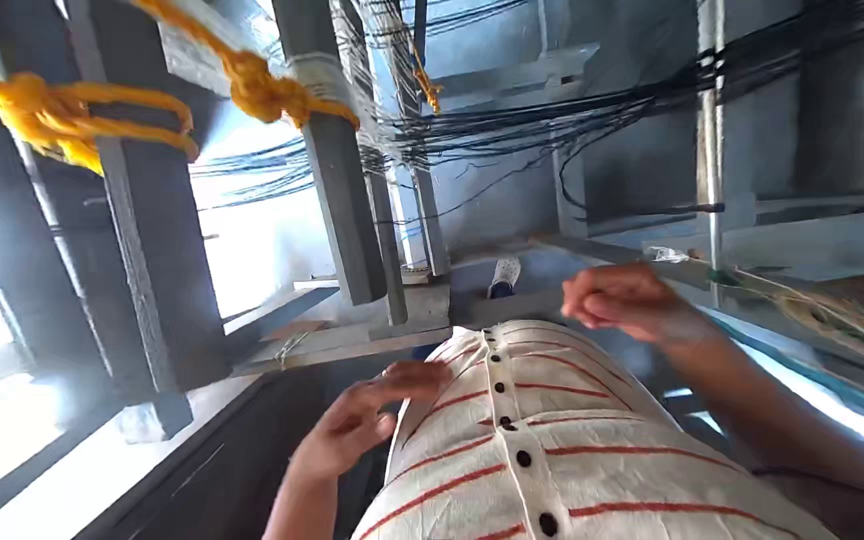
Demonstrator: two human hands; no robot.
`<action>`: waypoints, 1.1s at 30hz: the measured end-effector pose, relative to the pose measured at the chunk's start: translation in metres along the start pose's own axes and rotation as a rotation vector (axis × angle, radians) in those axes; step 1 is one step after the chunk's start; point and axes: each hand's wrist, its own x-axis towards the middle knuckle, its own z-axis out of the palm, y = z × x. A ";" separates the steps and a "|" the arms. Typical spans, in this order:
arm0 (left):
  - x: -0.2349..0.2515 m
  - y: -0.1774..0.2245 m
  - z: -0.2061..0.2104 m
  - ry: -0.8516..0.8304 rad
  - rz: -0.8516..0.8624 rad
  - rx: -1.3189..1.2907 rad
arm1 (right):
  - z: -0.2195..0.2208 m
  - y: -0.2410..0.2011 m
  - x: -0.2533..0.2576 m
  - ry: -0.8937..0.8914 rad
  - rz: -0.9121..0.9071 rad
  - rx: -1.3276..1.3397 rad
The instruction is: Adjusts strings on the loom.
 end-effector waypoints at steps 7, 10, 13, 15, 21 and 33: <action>-0.098 -0.093 0.014 0.525 -1.075 -0.136 | 0.006 0.026 -0.037 -0.101 0.455 -0.124; -0.048 -0.014 0.012 0.483 -1.015 -0.152 | 0.000 0.018 -0.024 -0.044 0.420 -0.150; -0.039 -0.018 -0.021 0.146 -0.343 -0.211 | 0.001 0.009 -0.002 0.095 0.414 -0.316; 0.009 0.036 -0.025 0.195 -0.726 -0.073 | 0.001 0.009 0.014 0.209 0.366 -0.335; -0.051 -0.038 -0.112 0.104 -0.561 -0.107 | -0.011 0.006 0.056 0.696 0.084 -0.308; 0.095 0.066 -0.126 1.020 -0.267 0.180 | -0.001 -0.002 0.111 0.522 -0.002 -0.167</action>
